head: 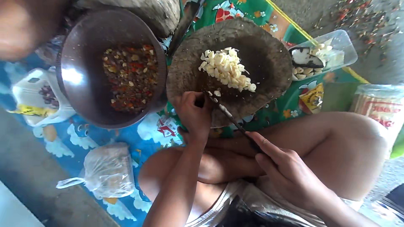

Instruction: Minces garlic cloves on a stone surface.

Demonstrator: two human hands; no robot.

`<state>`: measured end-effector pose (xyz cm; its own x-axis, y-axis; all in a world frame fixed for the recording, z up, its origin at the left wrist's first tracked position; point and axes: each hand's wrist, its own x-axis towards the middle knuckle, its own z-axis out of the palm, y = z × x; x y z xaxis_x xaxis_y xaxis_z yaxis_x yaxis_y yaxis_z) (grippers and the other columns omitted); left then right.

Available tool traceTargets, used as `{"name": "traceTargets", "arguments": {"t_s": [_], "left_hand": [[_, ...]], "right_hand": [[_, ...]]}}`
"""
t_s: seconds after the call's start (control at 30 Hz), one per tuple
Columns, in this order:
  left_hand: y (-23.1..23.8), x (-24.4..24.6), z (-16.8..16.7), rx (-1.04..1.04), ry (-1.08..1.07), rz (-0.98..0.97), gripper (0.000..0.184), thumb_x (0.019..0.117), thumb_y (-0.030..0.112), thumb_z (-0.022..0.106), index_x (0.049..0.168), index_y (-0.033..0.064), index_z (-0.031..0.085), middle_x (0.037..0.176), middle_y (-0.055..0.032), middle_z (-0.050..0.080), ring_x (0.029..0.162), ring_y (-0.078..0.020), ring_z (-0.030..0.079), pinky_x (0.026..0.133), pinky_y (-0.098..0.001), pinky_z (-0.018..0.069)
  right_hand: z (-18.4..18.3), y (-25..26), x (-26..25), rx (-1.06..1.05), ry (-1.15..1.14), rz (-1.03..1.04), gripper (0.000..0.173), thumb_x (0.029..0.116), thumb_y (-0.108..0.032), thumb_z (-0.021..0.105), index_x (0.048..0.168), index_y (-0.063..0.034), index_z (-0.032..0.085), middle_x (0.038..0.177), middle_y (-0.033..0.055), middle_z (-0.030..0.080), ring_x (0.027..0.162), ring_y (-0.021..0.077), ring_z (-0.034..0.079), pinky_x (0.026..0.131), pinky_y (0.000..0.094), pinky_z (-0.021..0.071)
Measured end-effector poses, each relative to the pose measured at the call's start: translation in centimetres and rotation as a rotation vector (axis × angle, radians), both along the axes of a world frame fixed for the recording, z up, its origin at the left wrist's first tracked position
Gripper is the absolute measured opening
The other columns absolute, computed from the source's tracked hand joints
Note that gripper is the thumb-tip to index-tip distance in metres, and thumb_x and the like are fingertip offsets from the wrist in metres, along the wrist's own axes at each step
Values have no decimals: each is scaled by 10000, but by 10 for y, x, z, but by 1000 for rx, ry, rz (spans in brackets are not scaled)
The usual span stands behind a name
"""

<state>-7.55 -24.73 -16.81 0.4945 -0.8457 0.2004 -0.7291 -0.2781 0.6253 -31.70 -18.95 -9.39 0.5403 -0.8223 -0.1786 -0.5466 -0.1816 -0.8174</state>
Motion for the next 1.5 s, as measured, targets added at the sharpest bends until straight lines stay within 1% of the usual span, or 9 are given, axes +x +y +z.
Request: {"name": "traceTargets", "arguments": {"t_s": [0.2,0.3,0.4,0.53,0.73,0.97,1.07,1.27,1.5], "left_hand": [[0,0,-2,-22,19,4,109,890,215,736,864,109,736,928,-46,689,966,-230,603,916,-437,439],[-1,1,-4,-31,0,-18,129,894,220,735,861,97,717,910,-57,682,959,-240,608,928,-459,442],[0,0,0,-11,-27,-28,143,883,212,729,871,69,715,936,-83,695,971,-268,615,938,-486,438],[0,-2,1,-3,-2,-2,116,884,196,750,896,81,735,987,-60,707,981,-239,616,922,-452,449],[-1,0,-2,-22,12,-6,110,886,211,740,854,108,720,900,-42,676,959,-223,609,935,-440,440],[0,0,-4,-29,15,0,108,891,215,730,858,112,721,901,-33,675,937,-210,604,905,-424,440],[-1,-1,-2,0,2,8,104,895,220,735,878,117,732,929,-31,688,959,-213,609,922,-432,440],[0,-1,-1,-4,-4,0,114,917,229,725,915,120,755,960,-28,704,990,-221,613,956,-446,434],[0,-1,-3,-36,-27,6,108,896,229,750,877,123,744,925,-20,699,966,-219,605,942,-436,421]], "right_hand": [[-9,-28,25,52,-34,-21,467,1067,-256,418,1521,-192,508,706,-42,587,581,65,521,544,286,475],[1,-22,24,33,7,-13,476,1071,-272,406,1536,-214,491,748,-27,618,601,85,542,558,311,493],[5,-7,11,17,14,-5,482,1062,-270,401,1528,-200,503,739,-37,607,570,62,511,523,277,463],[3,-2,3,34,-6,-8,476,1063,-260,400,1516,-173,516,750,-50,610,576,25,501,528,234,453],[-9,-31,30,72,-24,-20,463,1067,-256,424,1519,-200,507,720,-22,610,594,94,554,554,326,495],[-1,-25,21,124,-91,-24,461,1077,-256,417,1531,-228,492,718,-57,573,583,33,519,547,244,475],[-1,-16,10,195,-135,-40,470,1074,-240,410,1537,-218,488,691,-65,541,539,23,485,504,222,449],[-6,-17,5,385,-243,-80,463,1090,-243,399,1546,-253,474,709,-44,555,501,64,492,449,246,454],[-5,-19,5,386,-276,-82,467,1089,-248,395,1550,-260,471,740,-44,568,496,63,495,430,235,450]]}}
